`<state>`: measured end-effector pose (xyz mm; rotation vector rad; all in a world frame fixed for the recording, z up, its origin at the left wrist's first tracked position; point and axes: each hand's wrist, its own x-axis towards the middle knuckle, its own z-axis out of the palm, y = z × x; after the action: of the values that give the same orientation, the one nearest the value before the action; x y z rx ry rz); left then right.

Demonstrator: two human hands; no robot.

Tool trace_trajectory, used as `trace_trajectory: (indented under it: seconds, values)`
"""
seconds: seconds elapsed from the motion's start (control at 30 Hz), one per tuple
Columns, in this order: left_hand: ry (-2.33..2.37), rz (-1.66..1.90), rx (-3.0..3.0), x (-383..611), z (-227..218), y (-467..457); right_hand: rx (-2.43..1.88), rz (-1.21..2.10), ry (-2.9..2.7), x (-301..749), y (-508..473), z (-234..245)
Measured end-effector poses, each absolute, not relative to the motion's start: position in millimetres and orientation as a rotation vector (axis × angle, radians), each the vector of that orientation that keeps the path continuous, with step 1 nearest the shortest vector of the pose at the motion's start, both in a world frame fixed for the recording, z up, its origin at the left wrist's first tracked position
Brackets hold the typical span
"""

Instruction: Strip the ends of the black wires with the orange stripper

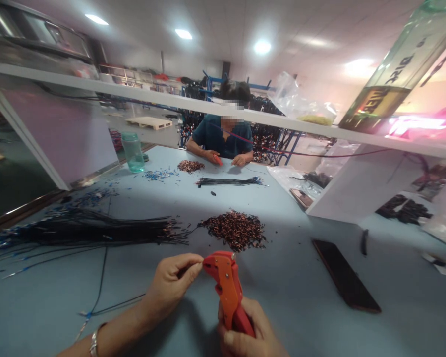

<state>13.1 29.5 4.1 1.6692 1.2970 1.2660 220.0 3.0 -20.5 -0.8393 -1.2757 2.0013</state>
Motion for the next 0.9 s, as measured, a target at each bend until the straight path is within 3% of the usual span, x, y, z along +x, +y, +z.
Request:
trace_trajectory:
  seconds: [0.27, 0.63, 0.9]
  values:
    - [1.315, 1.241, 1.645, 14.0, 3.3, 30.7, -0.917, 1.974, -1.164, 220.0, 0.8, -18.8]
    - [1.463, 1.182, 1.479, 10.6, 2.5, 40.2, -0.640, 1.996, -0.890, 224.4, 11.6, -11.4]
    - [1.454, 1.182, 1.478, 10.9, 5.1, 37.7, -0.605, 2.126, -1.013, 224.9, 11.1, -14.9]
